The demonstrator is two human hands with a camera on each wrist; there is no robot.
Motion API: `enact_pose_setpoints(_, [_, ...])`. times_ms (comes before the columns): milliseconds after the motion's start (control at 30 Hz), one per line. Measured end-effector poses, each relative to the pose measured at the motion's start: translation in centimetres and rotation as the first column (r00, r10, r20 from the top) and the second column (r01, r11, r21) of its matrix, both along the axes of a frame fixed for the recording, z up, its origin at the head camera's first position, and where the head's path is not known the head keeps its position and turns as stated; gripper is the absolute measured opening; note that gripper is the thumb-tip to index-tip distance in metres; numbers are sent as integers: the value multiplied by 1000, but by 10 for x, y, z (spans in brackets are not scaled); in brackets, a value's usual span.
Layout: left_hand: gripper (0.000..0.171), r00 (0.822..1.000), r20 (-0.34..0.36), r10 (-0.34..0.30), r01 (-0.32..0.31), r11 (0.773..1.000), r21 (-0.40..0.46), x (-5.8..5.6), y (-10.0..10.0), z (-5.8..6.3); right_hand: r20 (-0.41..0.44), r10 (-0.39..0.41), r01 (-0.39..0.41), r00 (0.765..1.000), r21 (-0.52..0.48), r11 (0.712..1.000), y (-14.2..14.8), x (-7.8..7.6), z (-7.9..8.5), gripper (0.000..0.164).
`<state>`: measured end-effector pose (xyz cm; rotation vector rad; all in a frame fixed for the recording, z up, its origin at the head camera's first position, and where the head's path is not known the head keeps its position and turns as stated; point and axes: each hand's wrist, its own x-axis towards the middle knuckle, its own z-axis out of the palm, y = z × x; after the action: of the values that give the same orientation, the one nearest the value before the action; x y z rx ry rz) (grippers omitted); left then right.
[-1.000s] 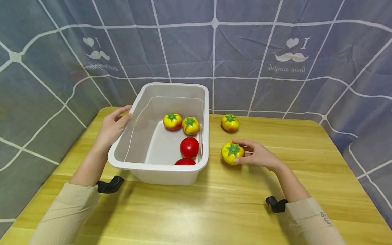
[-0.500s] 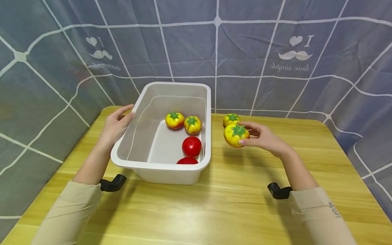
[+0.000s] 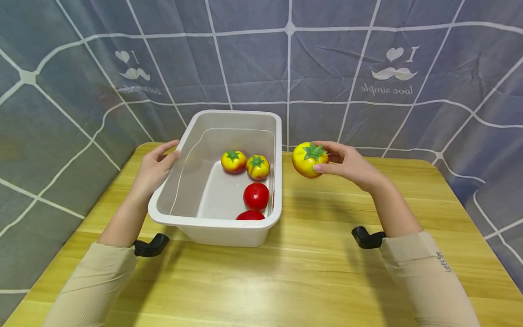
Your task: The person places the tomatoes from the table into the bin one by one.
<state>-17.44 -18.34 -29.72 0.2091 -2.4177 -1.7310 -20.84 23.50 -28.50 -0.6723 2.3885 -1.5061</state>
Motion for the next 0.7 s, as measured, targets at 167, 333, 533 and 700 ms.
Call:
enact_pose_setpoints(167, [45, 1000, -3, -3, 3, 1000, -9, 0, 0, 0, 8, 23, -22, 1000, -65, 998, -14, -4, 4, 56])
enact_pose_setpoints(333, [46, 1000, -2, -12, 12, 1000, -6, 0, 0, -1, 16, -11, 12, 1000, -55, 998, -21, -4, 7, 56])
enact_pose_setpoints(533, [46, 1000, -2, -12, 12, 1000, -4, 0, 0, 0, 14, -14, 15, 1000, -46, 999, -27, -9, 12, 56])
enact_pose_setpoints(700, [45, 1000, -11, -8, 8, 1000, 0, 0, -1, -1, 15, -18, 19, 1000, -55, 998, -35, -12, 16, 56])
